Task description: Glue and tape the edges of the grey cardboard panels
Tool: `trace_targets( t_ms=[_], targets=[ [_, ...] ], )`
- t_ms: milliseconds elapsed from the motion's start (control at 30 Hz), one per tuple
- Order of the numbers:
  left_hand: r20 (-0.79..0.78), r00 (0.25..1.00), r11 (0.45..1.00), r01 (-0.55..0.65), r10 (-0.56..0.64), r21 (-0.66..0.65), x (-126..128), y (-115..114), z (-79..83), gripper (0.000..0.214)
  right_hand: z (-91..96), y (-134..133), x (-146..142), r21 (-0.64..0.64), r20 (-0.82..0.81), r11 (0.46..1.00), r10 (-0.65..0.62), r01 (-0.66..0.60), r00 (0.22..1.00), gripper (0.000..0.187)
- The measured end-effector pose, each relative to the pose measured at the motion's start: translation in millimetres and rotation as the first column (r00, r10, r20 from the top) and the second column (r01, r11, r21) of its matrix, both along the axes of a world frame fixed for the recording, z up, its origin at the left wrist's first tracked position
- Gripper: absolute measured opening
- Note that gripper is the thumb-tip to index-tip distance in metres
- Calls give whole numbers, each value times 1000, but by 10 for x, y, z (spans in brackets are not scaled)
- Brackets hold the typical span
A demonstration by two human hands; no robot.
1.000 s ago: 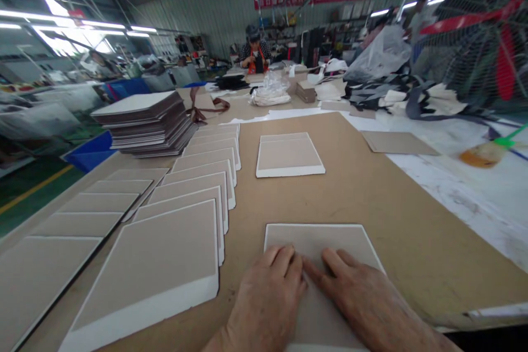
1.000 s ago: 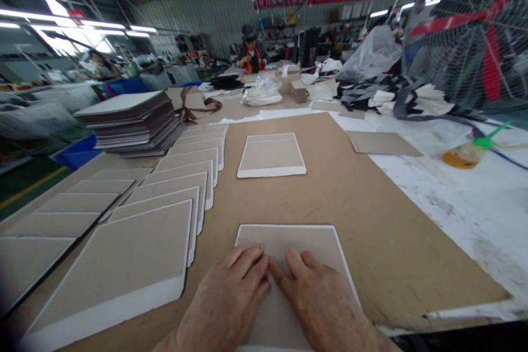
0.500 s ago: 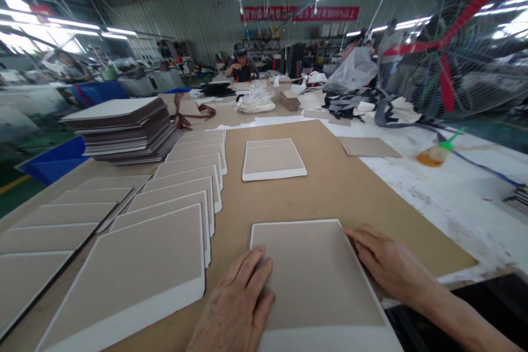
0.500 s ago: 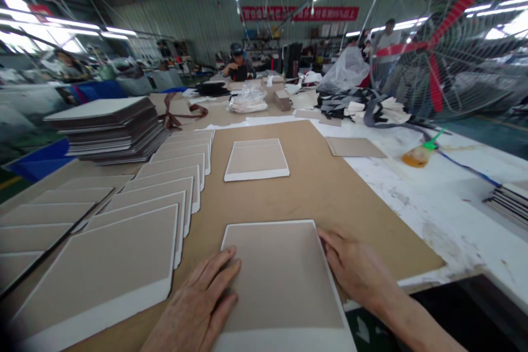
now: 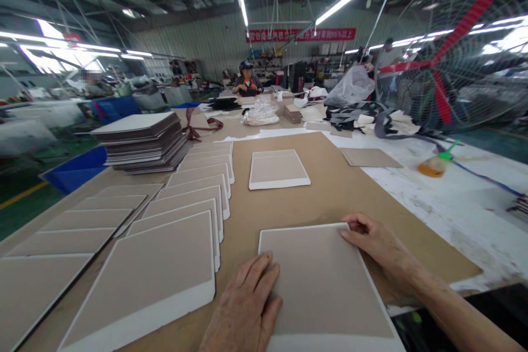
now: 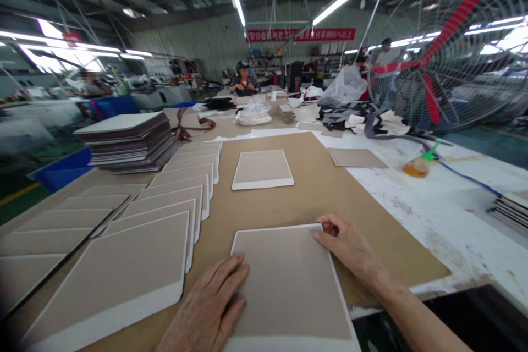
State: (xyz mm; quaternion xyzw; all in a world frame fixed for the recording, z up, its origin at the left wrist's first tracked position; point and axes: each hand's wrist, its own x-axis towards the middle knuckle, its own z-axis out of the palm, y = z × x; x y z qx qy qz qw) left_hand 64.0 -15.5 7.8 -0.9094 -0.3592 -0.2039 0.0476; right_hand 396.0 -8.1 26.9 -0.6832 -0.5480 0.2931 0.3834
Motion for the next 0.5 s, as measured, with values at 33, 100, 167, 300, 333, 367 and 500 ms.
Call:
trace_targets(
  t_ms=[33,100,167,300,333,367,500],
  targets=[
    [3,1000,1000,4,-4,2,-5,-1,-1,45,51,-31,-27,4,-106,1000,-16,16,994,30],
    [10,1000,1000,9,-9,8,-16,8,-7,48,146,-110,-101,-18,-368,1000,-27,22,929,34],
    [7,1000,1000,14,-14,19,-33,32,-28,51,199,-205,-191,-72,-607,997,-23,-26,794,43],
    [-40,998,997,52,-50,54,-95,110,-134,55,178,-341,-289,-179,-750,979,-70,-100,658,61],
    [-43,998,997,54,-51,57,-115,124,-174,59,176,-340,-278,-192,-752,977,-83,-96,654,64],
    [-36,998,997,49,-47,58,-134,132,-220,64,188,-320,-251,-197,-755,977,-93,-88,649,66],
    [79,993,996,-87,84,36,-150,114,-419,75,371,5,-72,-159,-776,986,-89,-56,625,74]
  ],
)
